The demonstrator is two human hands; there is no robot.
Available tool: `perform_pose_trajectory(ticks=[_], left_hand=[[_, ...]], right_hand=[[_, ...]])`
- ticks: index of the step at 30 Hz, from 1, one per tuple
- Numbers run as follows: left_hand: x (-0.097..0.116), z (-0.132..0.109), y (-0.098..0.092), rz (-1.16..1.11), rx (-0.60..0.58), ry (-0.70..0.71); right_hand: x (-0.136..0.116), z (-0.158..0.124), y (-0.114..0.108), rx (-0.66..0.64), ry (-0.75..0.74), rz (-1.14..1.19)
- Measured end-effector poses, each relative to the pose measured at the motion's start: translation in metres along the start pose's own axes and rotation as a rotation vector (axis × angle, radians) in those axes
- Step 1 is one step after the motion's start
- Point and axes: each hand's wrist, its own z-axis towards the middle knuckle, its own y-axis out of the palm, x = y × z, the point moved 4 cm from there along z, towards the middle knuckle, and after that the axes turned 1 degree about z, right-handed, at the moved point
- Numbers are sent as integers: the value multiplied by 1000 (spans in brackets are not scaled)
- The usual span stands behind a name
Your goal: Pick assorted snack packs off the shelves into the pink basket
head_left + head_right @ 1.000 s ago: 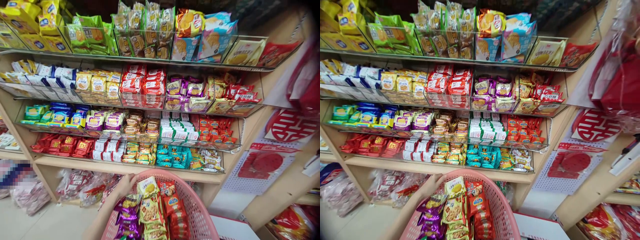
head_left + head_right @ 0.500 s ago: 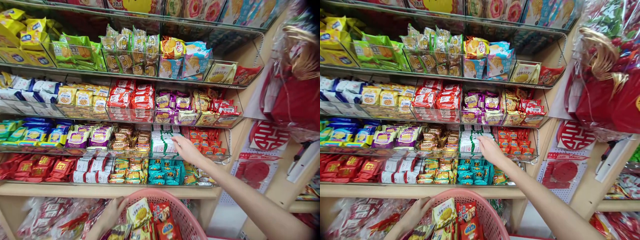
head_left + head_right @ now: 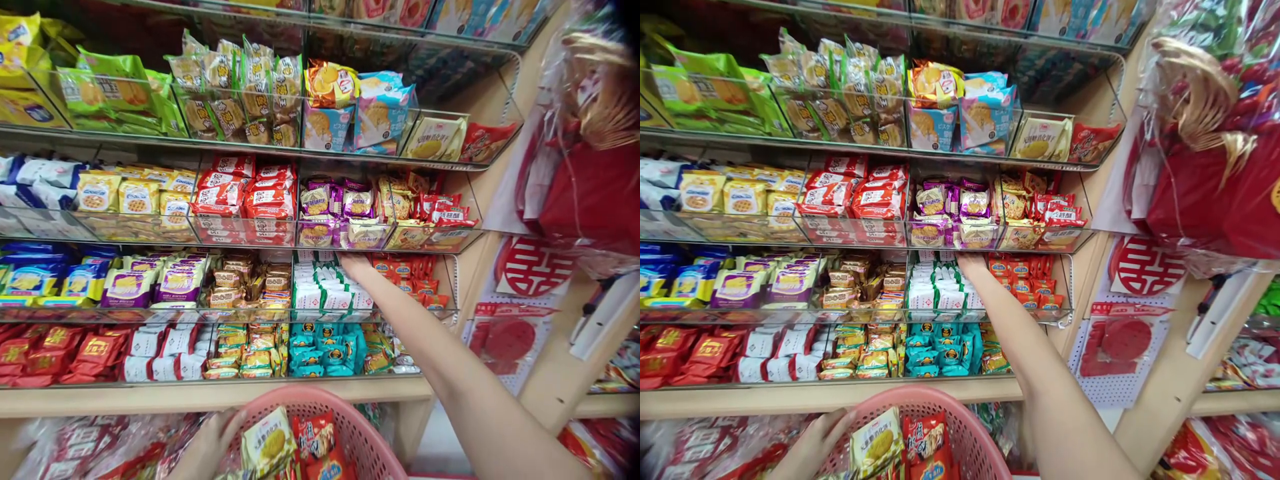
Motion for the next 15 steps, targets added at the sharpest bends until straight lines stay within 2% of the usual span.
perform_pose_trajectory(ticks=[6,15], left_hand=[[2,1,0,22,-5,-29],[0,3,1,-20,11,-34]], right_hand=[[4,5,9,18,-11,2],[4,7,4,133,-51,-16]])
